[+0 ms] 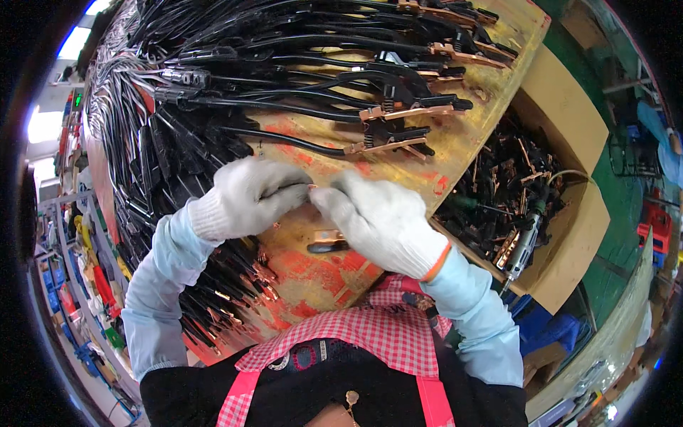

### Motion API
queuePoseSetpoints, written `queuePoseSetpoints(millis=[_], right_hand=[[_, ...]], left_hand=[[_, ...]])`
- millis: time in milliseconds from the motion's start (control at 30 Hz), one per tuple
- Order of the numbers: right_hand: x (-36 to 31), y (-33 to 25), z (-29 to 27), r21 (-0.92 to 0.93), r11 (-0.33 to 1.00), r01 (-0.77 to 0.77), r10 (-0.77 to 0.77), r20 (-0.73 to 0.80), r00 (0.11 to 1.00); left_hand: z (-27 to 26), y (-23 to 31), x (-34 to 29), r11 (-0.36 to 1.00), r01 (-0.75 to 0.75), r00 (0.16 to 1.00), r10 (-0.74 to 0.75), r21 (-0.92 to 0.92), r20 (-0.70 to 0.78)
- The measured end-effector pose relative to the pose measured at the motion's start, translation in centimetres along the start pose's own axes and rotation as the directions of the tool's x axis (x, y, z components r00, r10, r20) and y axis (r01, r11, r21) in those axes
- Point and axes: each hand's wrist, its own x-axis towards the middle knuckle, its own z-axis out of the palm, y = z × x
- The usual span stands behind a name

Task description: Attaching copper connectors to the ends of power cables using a pneumatic screwdriver.

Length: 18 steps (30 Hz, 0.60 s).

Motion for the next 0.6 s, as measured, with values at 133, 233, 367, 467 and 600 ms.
queuePoseSetpoints(millis=[133, 233, 367, 467, 600], right_hand=[[1.4, 1.0, 2.1, 0.243, 0.969, -0.052, 0.044, 0.041, 0.998], [2.3, -0.1, 1.2, 0.630, 0.687, -0.363, 0.286, 0.225, 0.931], [1.8, 0.3, 1.0, 0.488, 0.851, -0.195, 0.122, 0.177, 0.977], [0.1, 1.7, 1.3, 0.161, 0.974, 0.159, -0.162, 0.004, 0.987], [-1.8, 1.9, 0.0, 0.375, 0.913, -0.161, 0.148, 0.065, 0.987]], left_hand=[[-0.6, 1.0, -0.2, 0.997, 0.025, 0.999, -0.026, 0.073, 0.020], [-1.7, 0.8, -0.3, 0.979, 0.066, 0.997, -0.056, -0.192, 0.058], [-2.5, 0.0, 0.5, 0.937, 0.159, 0.968, -0.084, -0.313, 0.238], [-2.6, -0.3, 0.9, 0.913, 0.241, 0.941, -0.138, -0.329, 0.308], [-2.4, -1.0, 1.1, 0.896, 0.236, 0.946, -0.123, -0.377, 0.299]])
